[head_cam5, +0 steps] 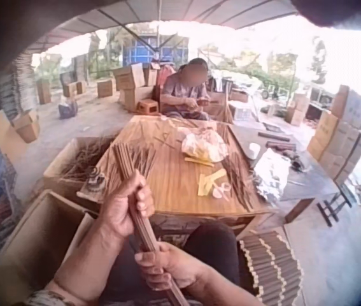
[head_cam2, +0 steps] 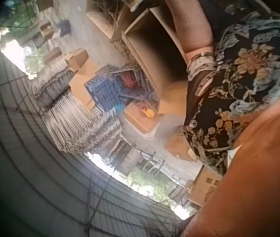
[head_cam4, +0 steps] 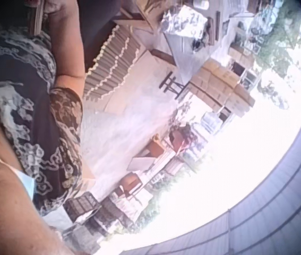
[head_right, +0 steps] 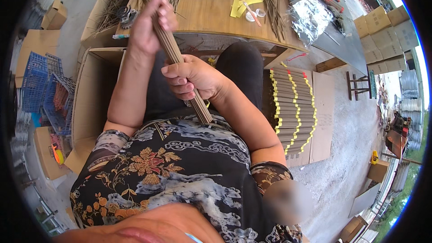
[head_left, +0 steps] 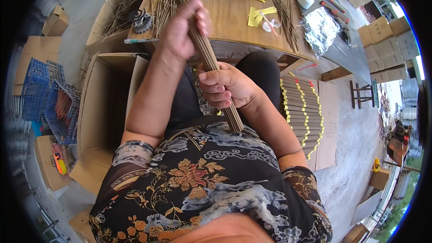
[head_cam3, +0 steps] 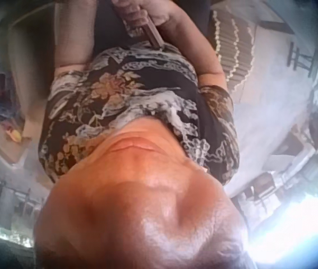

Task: The person gathers thin wooden sticks from a cardboard box, aligns them into a bundle, and secures the bundle with a yellow paper band. The person repeats this process multiple times, placing finished bundles on the table.

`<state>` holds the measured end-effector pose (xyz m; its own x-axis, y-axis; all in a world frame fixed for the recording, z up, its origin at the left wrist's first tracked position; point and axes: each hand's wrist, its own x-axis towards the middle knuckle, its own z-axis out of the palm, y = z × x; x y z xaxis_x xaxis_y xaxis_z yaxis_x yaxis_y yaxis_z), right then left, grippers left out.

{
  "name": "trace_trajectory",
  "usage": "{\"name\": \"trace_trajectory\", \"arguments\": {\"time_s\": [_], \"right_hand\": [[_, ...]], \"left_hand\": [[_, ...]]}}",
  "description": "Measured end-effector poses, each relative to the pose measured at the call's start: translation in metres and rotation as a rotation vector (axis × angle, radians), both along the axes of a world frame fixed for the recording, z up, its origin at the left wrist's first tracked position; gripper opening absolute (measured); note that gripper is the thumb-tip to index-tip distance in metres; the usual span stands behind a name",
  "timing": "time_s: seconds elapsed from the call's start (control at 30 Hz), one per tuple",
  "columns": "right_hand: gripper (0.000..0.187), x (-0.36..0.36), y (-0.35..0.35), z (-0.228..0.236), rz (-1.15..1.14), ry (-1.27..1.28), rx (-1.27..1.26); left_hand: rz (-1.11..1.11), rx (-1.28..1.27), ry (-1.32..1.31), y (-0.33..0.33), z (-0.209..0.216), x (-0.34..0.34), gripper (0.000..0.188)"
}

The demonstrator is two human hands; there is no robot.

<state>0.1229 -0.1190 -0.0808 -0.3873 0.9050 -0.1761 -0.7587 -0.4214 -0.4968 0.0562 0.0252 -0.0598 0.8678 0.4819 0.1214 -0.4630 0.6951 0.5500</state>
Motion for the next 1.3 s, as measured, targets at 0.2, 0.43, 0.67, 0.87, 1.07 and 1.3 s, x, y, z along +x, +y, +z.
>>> {"name": "trace_trajectory", "arguments": {"time_s": [0.2,0.43,0.67,0.87,1.07,1.3], "right_hand": [[0.019,0.004,0.002,-0.006,-0.128,-0.411,0.038],[0.02,-0.003,-0.005,-0.006,-0.256,-0.952,0.04],[0.022,0.001,-0.01,-0.01,-0.151,-0.484,-0.026],[0.021,0.003,-0.008,-0.012,-0.179,-0.645,-0.036],[0.016,-0.004,-0.006,-0.028,-0.436,-1.288,0.139],[0.017,0.0,-0.016,-0.009,-0.067,-0.364,-0.014]], "left_hand": [[0.208,-0.022,0.217,-0.018,-0.005,0.003,0.026],[0.412,0.125,0.354,-0.018,-0.001,0.006,0.026],[0.076,0.011,0.161,-0.012,-0.01,0.004,0.026],[0.239,0.032,0.341,-0.019,-0.006,0.009,0.027],[0.262,0.101,0.355,-0.013,-0.01,0.005,0.028],[-0.077,-0.044,-0.091,0.011,-0.004,-0.003,0.026]]}}
